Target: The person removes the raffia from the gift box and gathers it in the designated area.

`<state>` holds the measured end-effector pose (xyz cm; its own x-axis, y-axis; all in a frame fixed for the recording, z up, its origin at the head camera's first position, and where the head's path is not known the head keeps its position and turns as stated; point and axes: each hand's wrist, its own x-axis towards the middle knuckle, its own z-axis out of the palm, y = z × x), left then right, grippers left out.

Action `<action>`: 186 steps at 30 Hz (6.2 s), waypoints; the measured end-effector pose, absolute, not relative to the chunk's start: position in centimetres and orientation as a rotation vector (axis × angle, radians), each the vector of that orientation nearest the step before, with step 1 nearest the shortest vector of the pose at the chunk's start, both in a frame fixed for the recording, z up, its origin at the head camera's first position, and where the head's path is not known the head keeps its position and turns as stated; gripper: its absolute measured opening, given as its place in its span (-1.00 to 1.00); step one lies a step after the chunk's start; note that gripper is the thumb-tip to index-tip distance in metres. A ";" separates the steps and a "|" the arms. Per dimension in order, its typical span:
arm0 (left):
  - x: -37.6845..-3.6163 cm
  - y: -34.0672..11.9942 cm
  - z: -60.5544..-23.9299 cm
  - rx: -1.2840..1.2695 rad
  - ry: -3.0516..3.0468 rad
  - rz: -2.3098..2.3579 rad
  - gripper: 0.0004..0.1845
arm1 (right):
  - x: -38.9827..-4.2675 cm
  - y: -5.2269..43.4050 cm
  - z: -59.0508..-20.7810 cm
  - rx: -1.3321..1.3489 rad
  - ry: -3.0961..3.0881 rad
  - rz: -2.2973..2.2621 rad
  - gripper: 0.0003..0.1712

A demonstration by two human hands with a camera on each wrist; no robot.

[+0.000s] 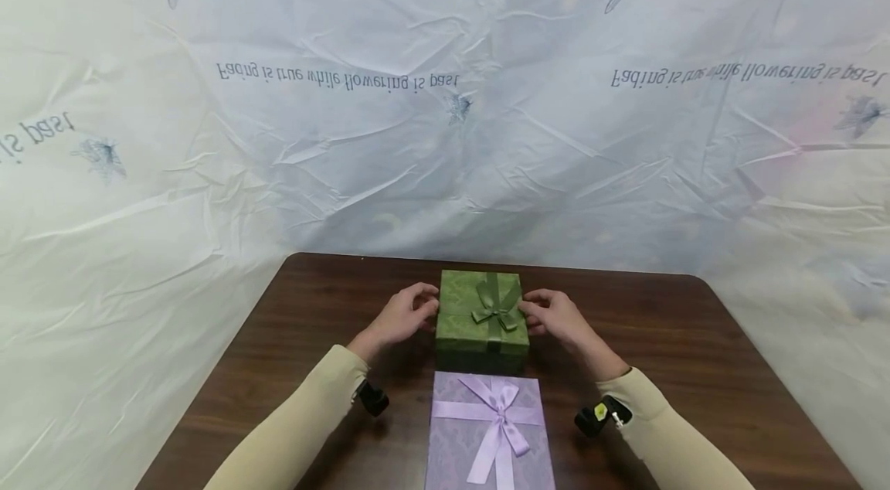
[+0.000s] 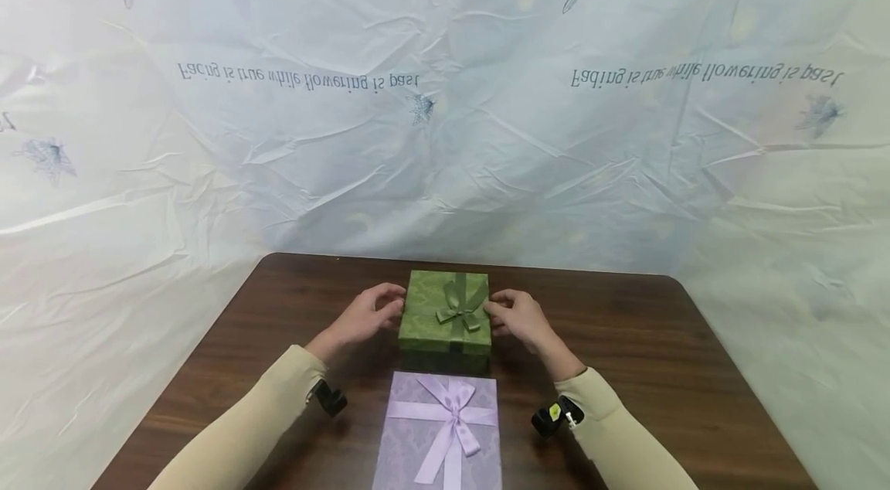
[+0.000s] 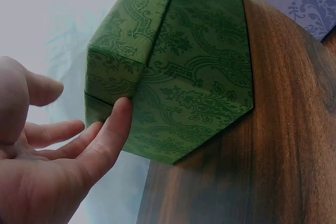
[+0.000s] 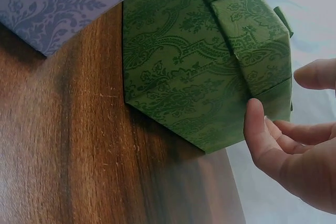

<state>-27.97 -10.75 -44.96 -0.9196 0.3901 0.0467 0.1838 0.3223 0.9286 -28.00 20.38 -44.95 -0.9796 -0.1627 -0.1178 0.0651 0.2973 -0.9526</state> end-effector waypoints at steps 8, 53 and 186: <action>-28.4 -10.7 -45.6 0.402 2.331 1.701 -0.61 | -27.8 20.3 -45.0 -0.060 2.336 -1.775 -0.47; -29.5 -10.6 -46.4 0.145 1.998 1.852 -0.44 | -28.5 21.0 -45.2 -0.092 1.939 -1.862 -0.31; -27.4 -11.9 -40.5 0.377 1.989 2.073 -0.43 | -25.4 20.0 -38.0 -0.377 2.216 -2.011 -0.36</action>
<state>-27.44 -11.88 -40.45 -0.9370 0.3490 0.0178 0.0033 -0.0420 0.9991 -25.39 19.98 -38.05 -0.9609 -0.2668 0.0741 -0.0995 0.0830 -0.9916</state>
